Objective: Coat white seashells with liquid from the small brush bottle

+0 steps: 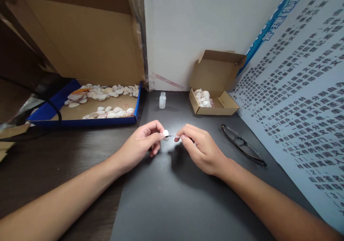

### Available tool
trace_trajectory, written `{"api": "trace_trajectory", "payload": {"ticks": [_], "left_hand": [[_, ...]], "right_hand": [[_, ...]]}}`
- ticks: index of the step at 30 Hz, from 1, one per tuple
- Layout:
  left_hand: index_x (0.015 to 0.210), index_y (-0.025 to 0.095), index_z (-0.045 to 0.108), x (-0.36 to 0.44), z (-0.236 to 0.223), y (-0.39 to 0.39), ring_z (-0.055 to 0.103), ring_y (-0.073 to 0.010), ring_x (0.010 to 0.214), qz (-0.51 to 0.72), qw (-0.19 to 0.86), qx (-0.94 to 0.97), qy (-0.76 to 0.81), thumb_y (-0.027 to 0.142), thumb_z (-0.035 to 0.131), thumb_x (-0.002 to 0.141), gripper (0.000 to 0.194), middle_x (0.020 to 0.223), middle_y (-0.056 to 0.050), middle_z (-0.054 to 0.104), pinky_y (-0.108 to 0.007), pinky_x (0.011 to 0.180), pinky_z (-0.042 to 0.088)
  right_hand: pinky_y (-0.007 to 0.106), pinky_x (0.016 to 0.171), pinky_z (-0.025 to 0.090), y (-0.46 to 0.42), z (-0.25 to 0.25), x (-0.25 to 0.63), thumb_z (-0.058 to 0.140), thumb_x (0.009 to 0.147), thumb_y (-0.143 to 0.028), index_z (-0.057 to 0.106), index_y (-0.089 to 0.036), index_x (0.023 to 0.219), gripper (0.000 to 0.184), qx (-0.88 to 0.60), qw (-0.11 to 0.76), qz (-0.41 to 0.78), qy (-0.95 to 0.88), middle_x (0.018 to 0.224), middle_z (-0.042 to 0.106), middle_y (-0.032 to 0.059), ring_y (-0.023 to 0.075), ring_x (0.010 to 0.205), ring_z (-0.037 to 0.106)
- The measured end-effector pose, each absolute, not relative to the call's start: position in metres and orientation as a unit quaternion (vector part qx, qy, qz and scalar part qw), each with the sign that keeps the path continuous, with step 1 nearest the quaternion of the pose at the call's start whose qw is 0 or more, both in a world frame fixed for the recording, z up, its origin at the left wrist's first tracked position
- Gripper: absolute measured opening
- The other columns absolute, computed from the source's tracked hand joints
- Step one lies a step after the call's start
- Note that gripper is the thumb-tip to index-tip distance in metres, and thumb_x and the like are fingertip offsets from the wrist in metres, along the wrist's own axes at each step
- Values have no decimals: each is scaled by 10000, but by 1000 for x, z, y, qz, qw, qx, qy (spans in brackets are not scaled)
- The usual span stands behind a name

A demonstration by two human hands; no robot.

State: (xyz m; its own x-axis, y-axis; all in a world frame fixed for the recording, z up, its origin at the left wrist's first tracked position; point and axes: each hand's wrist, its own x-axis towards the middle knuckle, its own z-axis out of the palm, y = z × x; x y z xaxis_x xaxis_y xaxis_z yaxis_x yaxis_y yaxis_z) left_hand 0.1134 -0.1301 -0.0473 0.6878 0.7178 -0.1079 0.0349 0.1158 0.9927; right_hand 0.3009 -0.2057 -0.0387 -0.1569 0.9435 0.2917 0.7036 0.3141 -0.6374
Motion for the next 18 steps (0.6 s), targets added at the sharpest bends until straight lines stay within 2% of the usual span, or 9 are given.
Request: {"api": "trace_trajectory", "payload": {"ticks": [8, 18], "left_hand": [[805, 187, 488, 113, -49, -129, 425, -59, 480, 254, 690, 607, 303, 287, 564, 837, 130, 610, 54, 483, -176, 459, 345], [807, 187, 483, 113, -48, -130, 421, -64, 485, 249, 686, 612, 305, 284, 554, 847, 126, 605, 51, 488, -184, 471, 338]], "right_hand": [[244, 682, 363, -206, -38, 301, 434, 885, -135, 600, -160, 855, 170, -581, 352, 156, -717, 811, 580, -1, 104, 722, 511], [260, 697, 373, -207, -38, 300, 431, 921, -191, 591, -164, 805, 199, -575, 333, 180, -725, 792, 599, 12, 121, 730, 530]]}}
